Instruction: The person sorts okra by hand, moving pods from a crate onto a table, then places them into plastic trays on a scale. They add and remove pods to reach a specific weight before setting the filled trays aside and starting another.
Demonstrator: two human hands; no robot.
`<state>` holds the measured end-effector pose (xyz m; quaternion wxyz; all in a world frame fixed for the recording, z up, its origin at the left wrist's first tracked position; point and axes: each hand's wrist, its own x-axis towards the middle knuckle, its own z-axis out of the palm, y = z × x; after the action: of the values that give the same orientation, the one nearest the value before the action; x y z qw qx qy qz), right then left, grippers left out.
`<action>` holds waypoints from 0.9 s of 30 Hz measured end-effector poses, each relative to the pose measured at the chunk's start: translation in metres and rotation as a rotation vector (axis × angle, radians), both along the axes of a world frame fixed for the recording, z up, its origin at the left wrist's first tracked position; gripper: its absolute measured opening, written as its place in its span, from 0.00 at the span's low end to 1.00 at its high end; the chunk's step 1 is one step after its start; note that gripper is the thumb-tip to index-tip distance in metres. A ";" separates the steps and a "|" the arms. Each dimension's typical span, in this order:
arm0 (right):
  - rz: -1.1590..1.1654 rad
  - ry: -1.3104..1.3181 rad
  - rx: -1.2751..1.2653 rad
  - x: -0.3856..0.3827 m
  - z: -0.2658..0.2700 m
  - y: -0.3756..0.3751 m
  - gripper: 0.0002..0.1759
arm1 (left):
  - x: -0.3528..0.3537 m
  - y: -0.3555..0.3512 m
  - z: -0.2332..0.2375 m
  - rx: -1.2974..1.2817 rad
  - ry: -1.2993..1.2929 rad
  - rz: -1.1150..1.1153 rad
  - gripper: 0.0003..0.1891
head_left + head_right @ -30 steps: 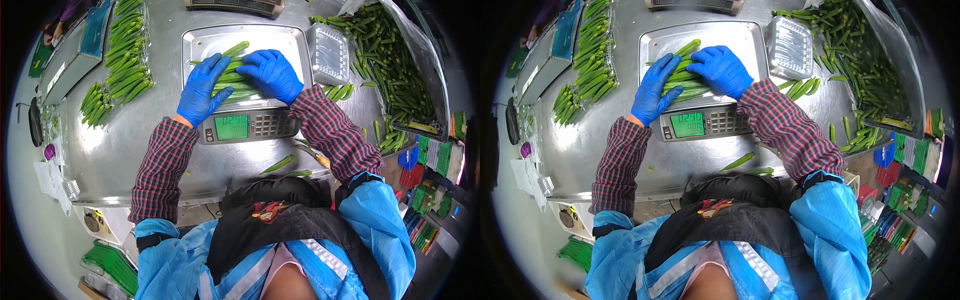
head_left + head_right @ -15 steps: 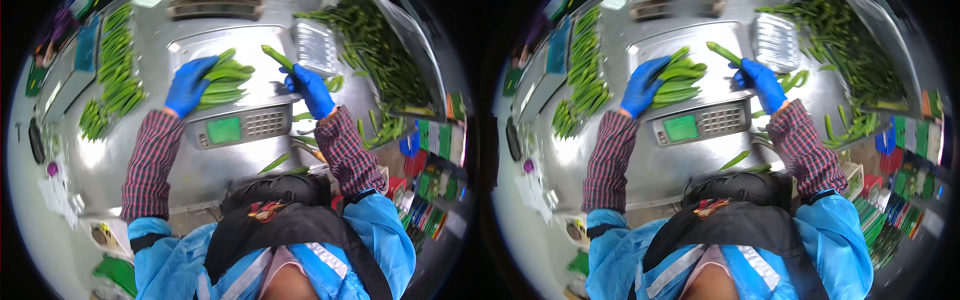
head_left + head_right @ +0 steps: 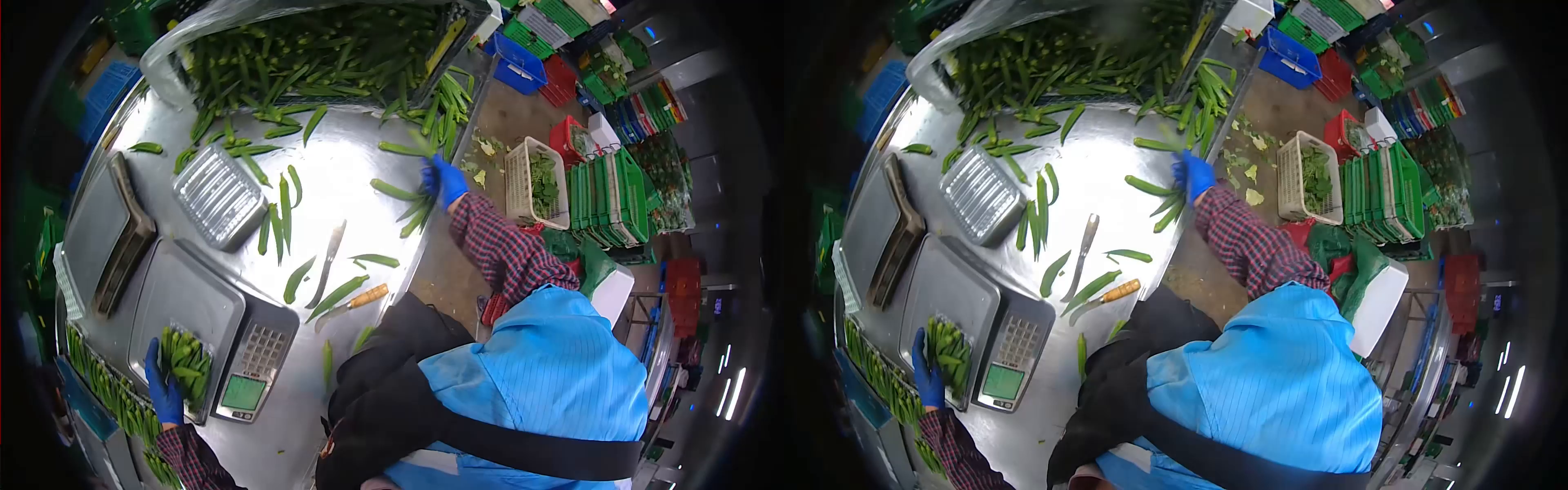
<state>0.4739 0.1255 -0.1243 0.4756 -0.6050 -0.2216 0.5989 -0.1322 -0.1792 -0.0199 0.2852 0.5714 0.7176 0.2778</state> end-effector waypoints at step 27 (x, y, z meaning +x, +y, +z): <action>0.779 -0.991 0.687 0.058 0.003 0.124 0.16 | 0.060 0.037 0.011 -0.092 0.428 0.055 0.26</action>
<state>0.5319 0.2494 -0.1208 0.2342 -0.4988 -0.7873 0.2766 -0.0724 -0.1417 -0.0084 0.1443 0.5840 0.7890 0.1247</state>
